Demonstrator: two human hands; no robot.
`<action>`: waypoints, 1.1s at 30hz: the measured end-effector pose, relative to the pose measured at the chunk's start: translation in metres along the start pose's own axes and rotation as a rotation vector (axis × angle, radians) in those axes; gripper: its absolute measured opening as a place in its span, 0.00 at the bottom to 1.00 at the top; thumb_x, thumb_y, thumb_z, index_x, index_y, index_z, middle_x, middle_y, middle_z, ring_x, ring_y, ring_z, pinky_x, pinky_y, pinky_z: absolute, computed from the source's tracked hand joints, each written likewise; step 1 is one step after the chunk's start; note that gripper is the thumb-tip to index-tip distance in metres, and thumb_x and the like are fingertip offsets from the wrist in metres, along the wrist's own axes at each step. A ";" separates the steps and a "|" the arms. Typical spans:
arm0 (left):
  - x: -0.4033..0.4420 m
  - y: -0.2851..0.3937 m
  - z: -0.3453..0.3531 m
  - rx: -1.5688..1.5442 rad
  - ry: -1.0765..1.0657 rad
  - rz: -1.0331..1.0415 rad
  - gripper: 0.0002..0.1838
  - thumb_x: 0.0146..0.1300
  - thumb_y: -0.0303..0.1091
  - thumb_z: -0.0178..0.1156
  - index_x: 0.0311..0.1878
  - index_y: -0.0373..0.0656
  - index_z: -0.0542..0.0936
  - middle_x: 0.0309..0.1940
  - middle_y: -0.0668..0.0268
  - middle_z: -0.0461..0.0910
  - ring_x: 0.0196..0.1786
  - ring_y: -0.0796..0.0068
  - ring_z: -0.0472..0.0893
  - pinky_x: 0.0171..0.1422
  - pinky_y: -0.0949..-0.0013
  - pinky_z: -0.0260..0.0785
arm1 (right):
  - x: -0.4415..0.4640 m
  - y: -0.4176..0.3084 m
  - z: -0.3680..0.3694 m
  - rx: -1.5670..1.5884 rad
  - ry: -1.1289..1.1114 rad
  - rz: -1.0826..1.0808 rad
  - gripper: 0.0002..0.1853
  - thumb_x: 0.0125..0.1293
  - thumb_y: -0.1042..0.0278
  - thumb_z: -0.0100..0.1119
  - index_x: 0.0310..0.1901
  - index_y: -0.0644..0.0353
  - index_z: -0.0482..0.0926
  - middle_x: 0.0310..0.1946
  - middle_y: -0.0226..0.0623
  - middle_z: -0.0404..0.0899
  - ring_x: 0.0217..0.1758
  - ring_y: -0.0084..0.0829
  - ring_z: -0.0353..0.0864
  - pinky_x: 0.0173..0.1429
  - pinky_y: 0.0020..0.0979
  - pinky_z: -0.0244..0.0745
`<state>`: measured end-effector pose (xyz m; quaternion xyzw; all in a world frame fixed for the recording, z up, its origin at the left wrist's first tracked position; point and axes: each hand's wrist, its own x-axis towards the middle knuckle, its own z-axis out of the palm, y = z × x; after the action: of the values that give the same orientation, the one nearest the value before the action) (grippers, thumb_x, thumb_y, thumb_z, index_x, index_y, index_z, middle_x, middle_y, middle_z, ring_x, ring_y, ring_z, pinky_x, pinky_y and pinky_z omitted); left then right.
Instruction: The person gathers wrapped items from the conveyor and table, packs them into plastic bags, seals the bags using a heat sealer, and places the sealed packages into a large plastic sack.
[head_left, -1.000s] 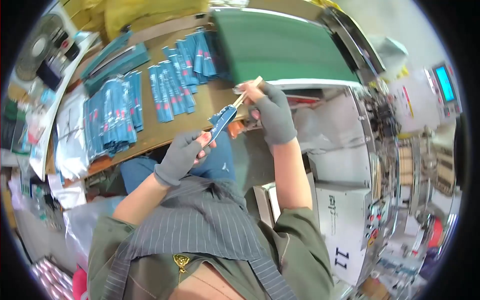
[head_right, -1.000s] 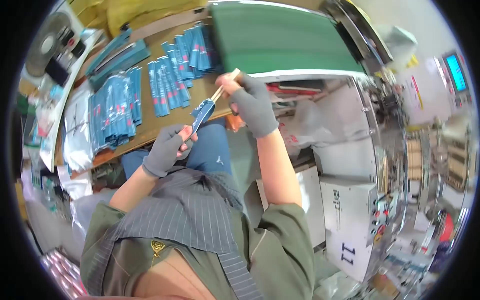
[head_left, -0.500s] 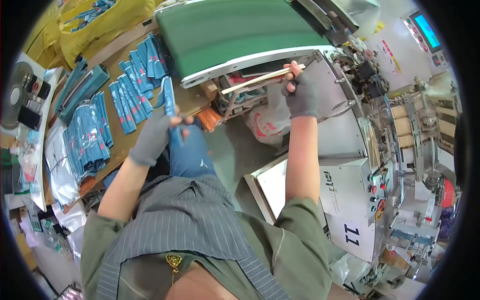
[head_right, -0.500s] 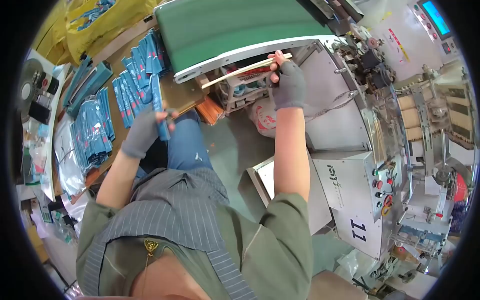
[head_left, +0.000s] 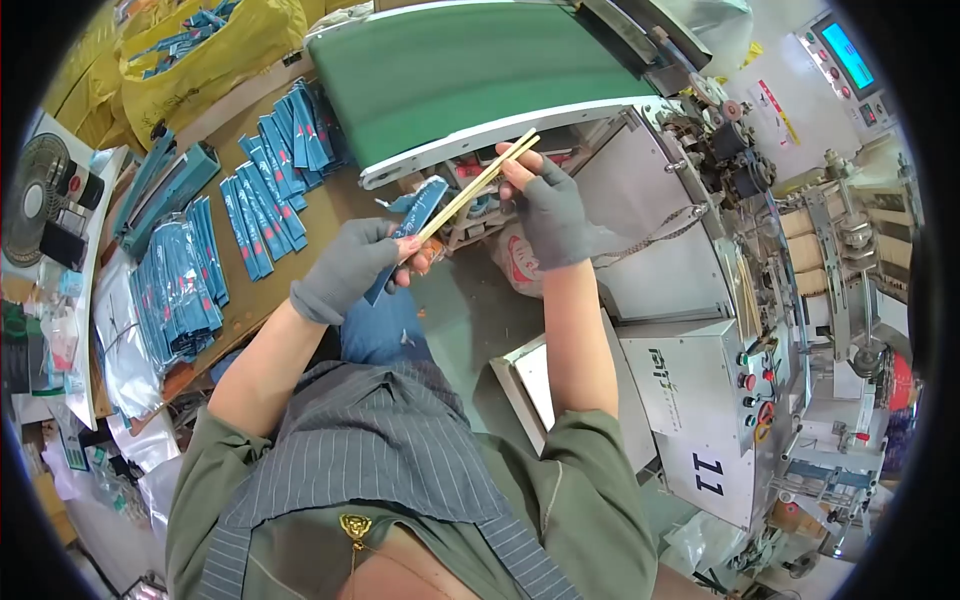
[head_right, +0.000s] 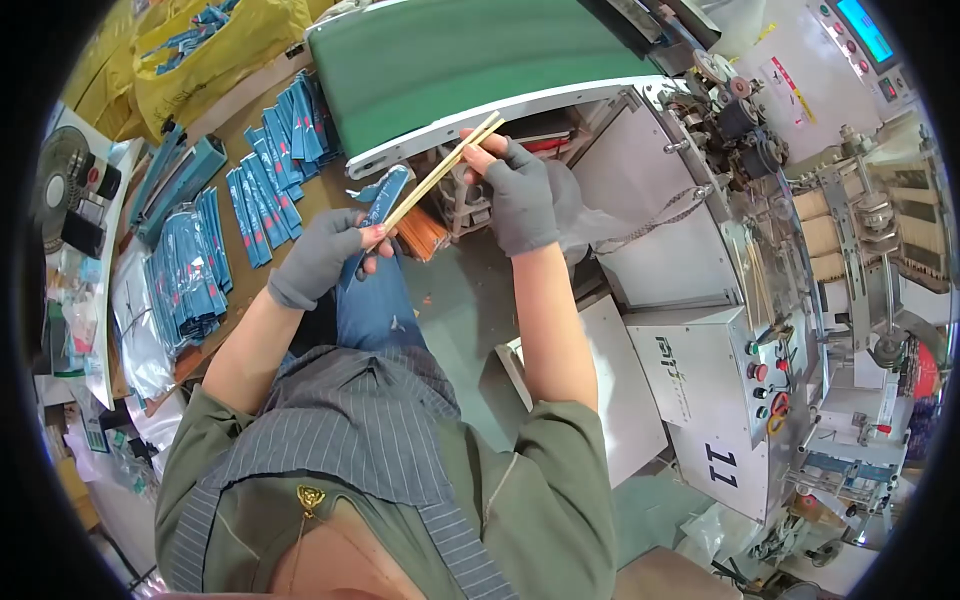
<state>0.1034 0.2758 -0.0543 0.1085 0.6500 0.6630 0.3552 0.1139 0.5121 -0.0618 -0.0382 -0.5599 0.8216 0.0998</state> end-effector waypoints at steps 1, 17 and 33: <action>-0.001 0.001 0.000 -0.031 0.018 -0.021 0.14 0.62 0.38 0.57 0.38 0.34 0.77 0.27 0.65 0.79 0.22 0.82 0.75 0.27 0.78 0.67 | 0.000 0.001 -0.001 0.045 -0.001 0.052 0.12 0.60 0.72 0.60 0.45 0.63 0.79 0.30 0.26 0.75 0.27 0.18 0.70 0.31 0.21 0.65; -0.016 -0.003 -0.008 -0.259 -0.162 -0.179 0.14 0.67 0.41 0.51 0.40 0.38 0.74 0.24 0.67 0.75 0.21 0.80 0.74 0.25 0.79 0.65 | 0.039 -0.060 -0.099 -0.089 0.709 -0.381 0.06 0.61 0.69 0.56 0.35 0.61 0.74 0.27 0.34 0.76 0.28 0.25 0.74 0.31 0.27 0.75; -0.035 0.042 -0.127 -0.125 0.281 0.161 0.15 0.66 0.38 0.49 0.46 0.35 0.73 0.29 0.59 0.78 0.28 0.73 0.80 0.31 0.70 0.74 | -0.103 -0.073 -0.412 -1.979 1.303 -0.101 0.20 0.64 0.59 0.49 0.54 0.63 0.70 0.48 0.51 0.75 0.49 0.45 0.76 0.49 0.41 0.72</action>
<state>0.0376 0.1591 -0.0202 0.0443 0.6398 0.7372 0.2126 0.2952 0.8925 -0.1517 -0.4877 -0.7965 -0.1478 0.3254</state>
